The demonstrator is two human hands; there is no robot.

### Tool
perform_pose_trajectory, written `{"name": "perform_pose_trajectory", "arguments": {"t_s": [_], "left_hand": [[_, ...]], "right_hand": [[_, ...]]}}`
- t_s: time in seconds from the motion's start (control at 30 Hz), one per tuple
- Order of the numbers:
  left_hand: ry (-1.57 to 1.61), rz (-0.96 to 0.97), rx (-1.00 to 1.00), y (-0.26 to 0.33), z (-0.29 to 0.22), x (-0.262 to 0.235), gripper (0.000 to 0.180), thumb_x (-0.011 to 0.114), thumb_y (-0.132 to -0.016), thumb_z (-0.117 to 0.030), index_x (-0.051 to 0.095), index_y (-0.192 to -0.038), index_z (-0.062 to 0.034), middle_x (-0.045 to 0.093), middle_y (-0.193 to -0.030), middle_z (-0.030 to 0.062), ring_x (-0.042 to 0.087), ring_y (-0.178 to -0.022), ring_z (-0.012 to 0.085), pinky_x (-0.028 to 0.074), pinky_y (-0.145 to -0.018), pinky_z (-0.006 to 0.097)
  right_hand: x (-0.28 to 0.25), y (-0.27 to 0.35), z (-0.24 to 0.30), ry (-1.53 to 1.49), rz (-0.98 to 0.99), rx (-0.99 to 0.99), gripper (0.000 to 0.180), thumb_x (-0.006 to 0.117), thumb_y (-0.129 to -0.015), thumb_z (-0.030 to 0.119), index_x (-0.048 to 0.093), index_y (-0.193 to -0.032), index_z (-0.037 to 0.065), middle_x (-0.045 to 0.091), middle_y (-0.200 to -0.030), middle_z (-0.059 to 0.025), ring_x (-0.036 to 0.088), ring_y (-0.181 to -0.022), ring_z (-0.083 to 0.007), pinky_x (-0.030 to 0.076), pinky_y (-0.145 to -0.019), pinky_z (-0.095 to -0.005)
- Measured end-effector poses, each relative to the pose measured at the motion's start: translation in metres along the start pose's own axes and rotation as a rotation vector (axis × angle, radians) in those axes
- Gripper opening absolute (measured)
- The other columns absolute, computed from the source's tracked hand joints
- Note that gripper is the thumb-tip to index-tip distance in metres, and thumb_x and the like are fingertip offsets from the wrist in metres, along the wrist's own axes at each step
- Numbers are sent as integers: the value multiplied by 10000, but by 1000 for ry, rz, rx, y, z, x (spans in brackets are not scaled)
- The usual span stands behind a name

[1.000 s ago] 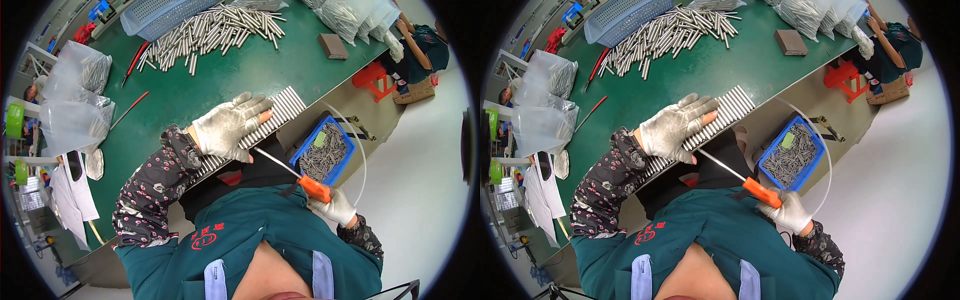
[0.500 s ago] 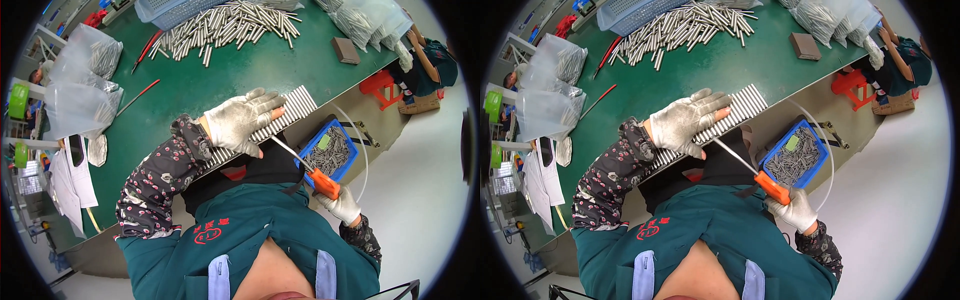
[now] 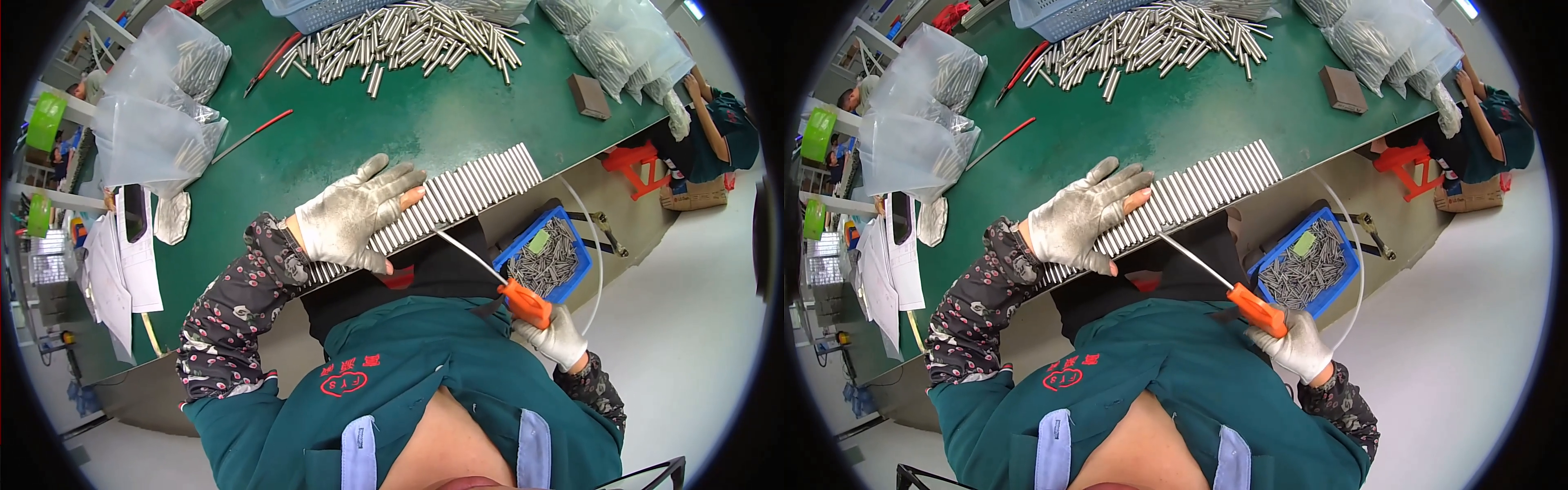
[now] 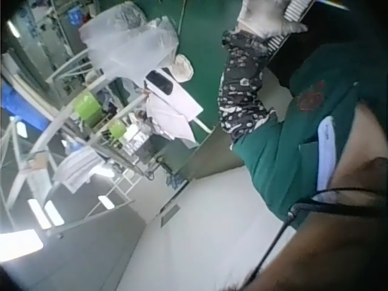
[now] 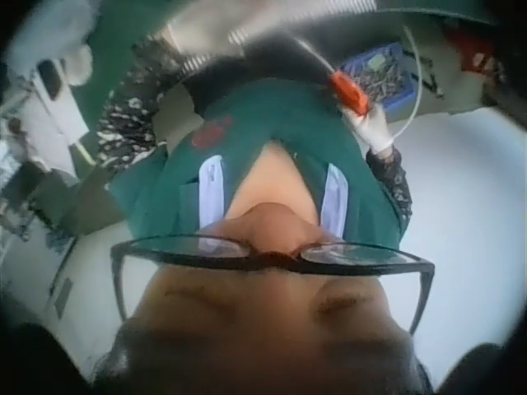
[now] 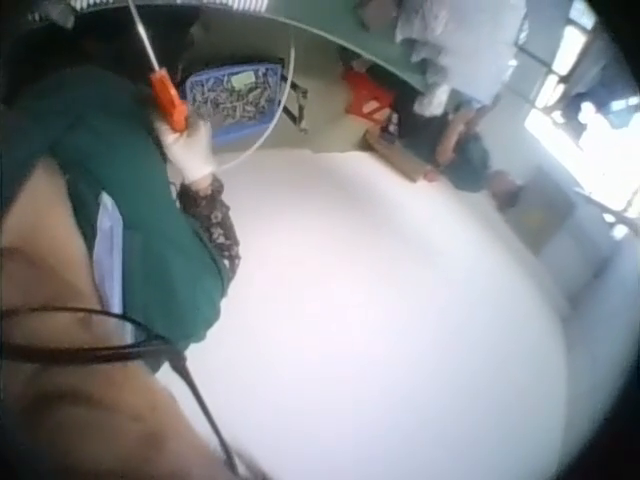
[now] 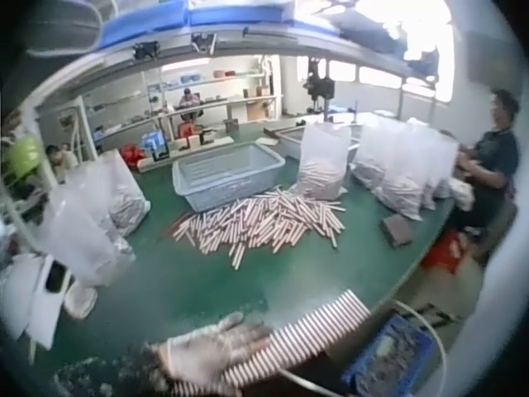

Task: Aligning and organizing small metal pins on a workbench in a manufacturing environment.

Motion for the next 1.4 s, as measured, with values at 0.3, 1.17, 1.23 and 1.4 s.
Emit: {"name": "perform_pose_trajectory", "arguments": {"t_s": [0.3,1.17,1.23,1.4], "left_hand": [[27,-49,14,2,-1,-2,1045,440,-751,-771,189,-1458,-44,310,-1424,272,321,-1315,446,204,-1097,548],[-28,31,-197,82,-10,-13,1081,445,-720,-797,183,-1470,-64,253,-1485,212,229,-1383,387,114,-1135,523],[-23,31,-177,84,-13,-6,1085,420,-723,-816,200,-1462,-52,300,-1461,211,266,-1365,396,116,-1123,551],[-20,3,-175,82,-13,-9,1068,443,-721,-800,230,-1449,-49,317,-1450,216,300,-1347,397,140,-1112,565]], "right_hand": [[-6,3,0,57,-71,56,336,711,-772,181,652,-1067,31,647,-697,-103,629,-641,-182,499,-643,-303],[33,-32,38,226,313,-202,341,711,-766,184,645,-1048,3,667,-857,-180,667,-794,-320,522,-744,-349],[32,-35,41,246,262,-139,343,712,-766,186,646,-1048,2,665,-852,-181,667,-791,-322,523,-740,-350],[28,-32,38,255,144,-151,352,712,-759,184,646,-1051,0,664,-791,-166,669,-707,-278,520,-691,-326]]}}
Point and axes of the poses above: each hand's wrist, its own y-axis away from the middle knuckle, its own x-axis out of the palm, z = x × y, the point moved 6 cm from there along -y, towards the middle knuckle
